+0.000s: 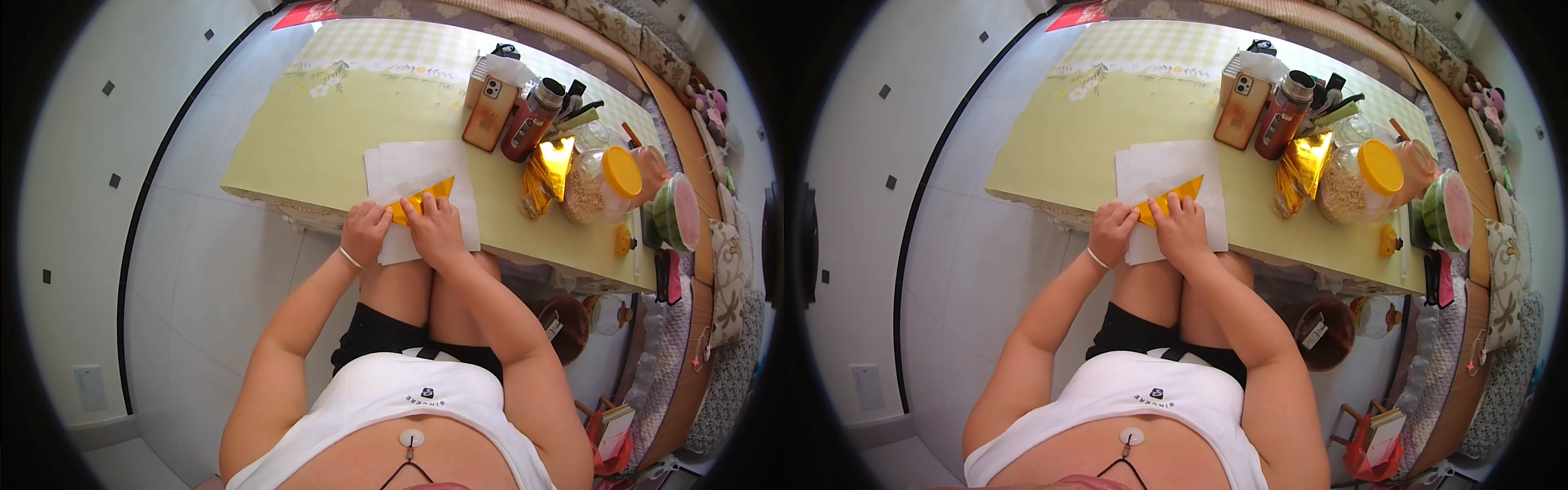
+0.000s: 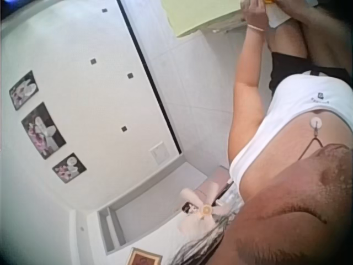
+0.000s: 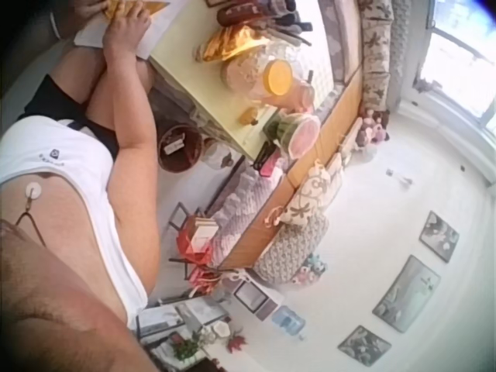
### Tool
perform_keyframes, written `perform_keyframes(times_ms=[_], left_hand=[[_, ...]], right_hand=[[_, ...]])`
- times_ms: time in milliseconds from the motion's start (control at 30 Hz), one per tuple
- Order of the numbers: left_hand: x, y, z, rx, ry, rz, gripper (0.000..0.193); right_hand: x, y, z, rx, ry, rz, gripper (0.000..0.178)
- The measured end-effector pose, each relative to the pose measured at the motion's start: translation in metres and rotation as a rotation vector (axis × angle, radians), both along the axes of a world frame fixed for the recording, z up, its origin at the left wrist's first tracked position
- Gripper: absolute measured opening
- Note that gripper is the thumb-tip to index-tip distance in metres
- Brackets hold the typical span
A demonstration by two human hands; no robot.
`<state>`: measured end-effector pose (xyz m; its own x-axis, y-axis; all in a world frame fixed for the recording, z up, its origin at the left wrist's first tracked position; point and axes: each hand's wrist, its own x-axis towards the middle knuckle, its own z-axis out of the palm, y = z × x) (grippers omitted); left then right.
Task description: The person sits on the floor and folds a rectangular sheet of gold-colored paper into a smaller square shape. They repeatedly fold the paper in half, press the creases, and unfold it to create a precise square packet, repeating this process multiple times.
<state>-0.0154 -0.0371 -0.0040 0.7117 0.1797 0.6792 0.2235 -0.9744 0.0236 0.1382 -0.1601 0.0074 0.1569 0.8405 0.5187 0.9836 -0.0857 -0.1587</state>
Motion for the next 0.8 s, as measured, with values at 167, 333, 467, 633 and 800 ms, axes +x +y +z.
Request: perform_keyframes(times_ms=[167,333,467,633,800], left_hand=[[-0.005,-0.024,0.008,0.008,0.063,0.05,0.032],[-0.007,-0.028,0.018,0.102,0.225,0.077,0.034],[0.005,-0.021,0.019,-0.133,0.287,0.158,0.027],[0.039,-0.001,0.033,-0.306,0.203,0.38,0.038],[0.062,0.013,0.052,-0.551,0.465,0.536,0.043]], right_hand=[[0.001,0.0,0.001,-0.021,-0.031,-0.011,0.046],[0.004,-0.004,0.009,-0.054,-0.02,0.021,0.048],[0.022,0.002,0.01,-0.164,0.205,-0.035,0.057],[0.06,0.016,0.025,-0.27,0.229,-0.146,0.06],[0.082,0.035,0.012,-0.071,-0.141,0.027,0.055]])
